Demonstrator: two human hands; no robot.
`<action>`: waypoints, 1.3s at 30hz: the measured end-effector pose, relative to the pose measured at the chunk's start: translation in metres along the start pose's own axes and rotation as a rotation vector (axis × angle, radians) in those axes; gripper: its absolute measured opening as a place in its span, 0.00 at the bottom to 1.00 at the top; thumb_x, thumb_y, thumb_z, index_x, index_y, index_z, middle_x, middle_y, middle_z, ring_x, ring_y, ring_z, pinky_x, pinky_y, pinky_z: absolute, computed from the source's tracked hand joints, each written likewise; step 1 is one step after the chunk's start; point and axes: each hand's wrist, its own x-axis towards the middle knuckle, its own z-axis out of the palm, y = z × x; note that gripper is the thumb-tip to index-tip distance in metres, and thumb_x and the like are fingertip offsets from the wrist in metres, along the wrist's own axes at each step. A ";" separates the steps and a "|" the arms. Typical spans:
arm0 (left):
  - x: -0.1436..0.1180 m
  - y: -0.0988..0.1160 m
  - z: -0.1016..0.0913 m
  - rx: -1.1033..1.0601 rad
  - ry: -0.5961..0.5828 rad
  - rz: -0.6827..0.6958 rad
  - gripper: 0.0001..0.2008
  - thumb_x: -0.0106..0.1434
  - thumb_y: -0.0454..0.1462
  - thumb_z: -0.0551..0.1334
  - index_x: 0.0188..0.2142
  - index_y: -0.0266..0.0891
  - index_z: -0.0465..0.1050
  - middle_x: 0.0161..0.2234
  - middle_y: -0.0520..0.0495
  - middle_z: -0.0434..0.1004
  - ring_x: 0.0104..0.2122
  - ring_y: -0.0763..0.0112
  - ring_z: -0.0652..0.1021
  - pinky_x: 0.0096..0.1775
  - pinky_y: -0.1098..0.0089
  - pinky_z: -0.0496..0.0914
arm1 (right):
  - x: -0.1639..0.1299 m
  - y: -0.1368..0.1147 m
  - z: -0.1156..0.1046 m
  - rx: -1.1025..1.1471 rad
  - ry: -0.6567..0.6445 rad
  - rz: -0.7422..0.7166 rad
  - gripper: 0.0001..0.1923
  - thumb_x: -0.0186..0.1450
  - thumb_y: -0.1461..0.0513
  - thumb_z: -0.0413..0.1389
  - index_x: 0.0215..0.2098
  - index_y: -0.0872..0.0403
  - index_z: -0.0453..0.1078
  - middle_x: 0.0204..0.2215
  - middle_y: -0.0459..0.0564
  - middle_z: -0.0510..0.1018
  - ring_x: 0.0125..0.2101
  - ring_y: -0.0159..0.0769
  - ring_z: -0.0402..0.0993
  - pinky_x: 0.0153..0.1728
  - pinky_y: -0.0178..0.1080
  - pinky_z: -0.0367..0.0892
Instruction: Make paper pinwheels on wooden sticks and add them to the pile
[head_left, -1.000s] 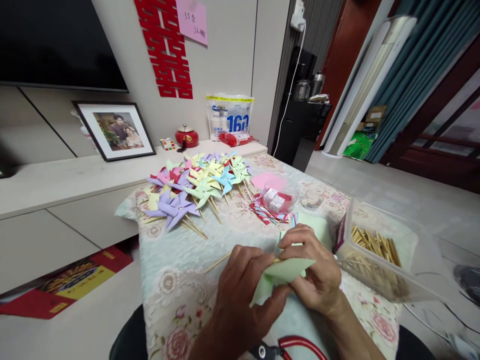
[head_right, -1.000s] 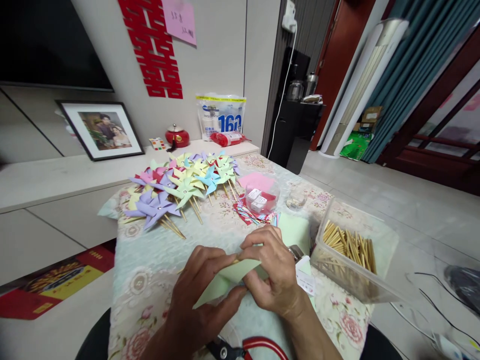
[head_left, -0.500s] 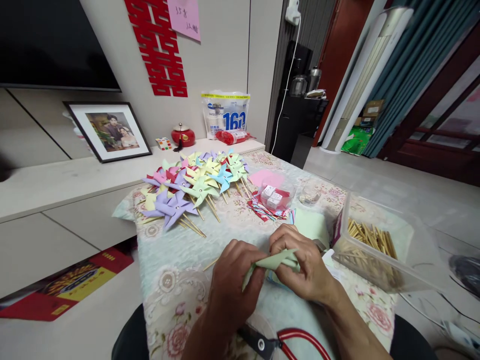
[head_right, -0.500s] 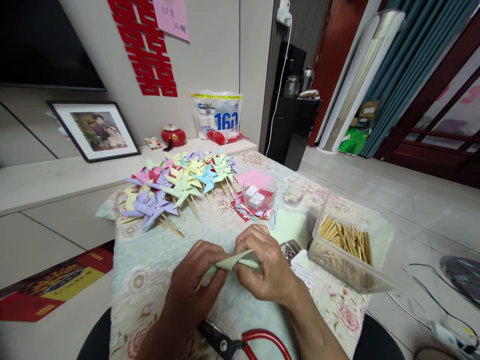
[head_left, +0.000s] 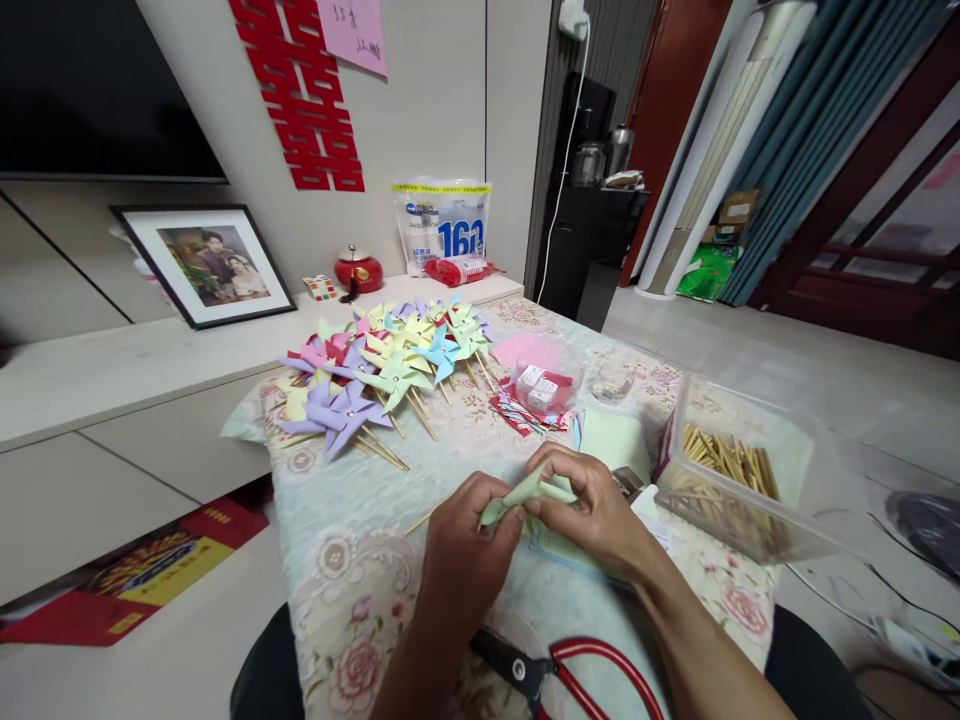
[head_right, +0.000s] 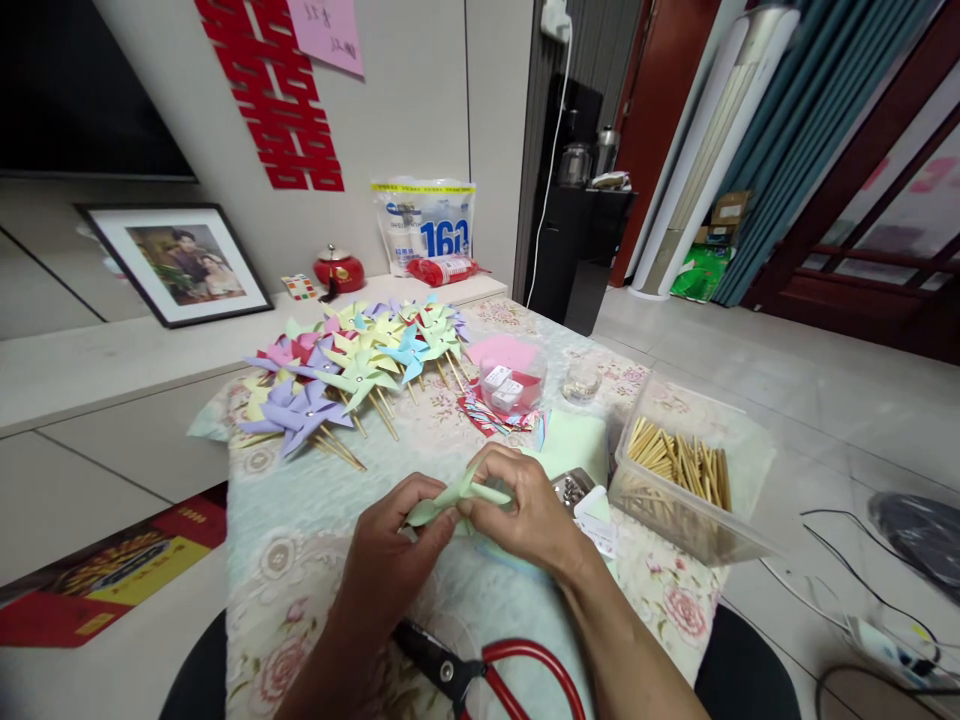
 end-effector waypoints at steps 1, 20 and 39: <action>0.002 0.002 0.001 -0.006 0.023 -0.074 0.03 0.58 0.34 0.62 0.28 0.40 0.73 0.24 0.54 0.72 0.26 0.72 0.72 0.30 0.72 0.65 | 0.000 0.002 0.001 0.000 0.020 0.010 0.07 0.64 0.59 0.59 0.30 0.54 0.71 0.29 0.47 0.75 0.31 0.35 0.71 0.34 0.37 0.66; 0.012 0.002 0.027 -0.721 0.012 -0.762 0.19 0.46 0.44 0.73 0.30 0.35 0.70 0.19 0.52 0.71 0.18 0.77 0.68 0.18 0.77 0.56 | -0.005 0.025 -0.006 -0.034 0.213 0.038 0.13 0.64 0.67 0.55 0.45 0.52 0.77 0.42 0.52 0.81 0.45 0.41 0.76 0.48 0.45 0.69; 0.012 -0.019 0.029 -0.621 0.026 -0.785 0.17 0.45 0.43 0.71 0.28 0.39 0.67 0.15 0.55 0.67 0.14 0.80 0.62 0.16 0.77 0.52 | -0.005 0.029 0.003 -0.143 0.119 -0.040 0.19 0.61 0.73 0.52 0.43 0.52 0.77 0.39 0.52 0.80 0.43 0.40 0.76 0.45 0.43 0.69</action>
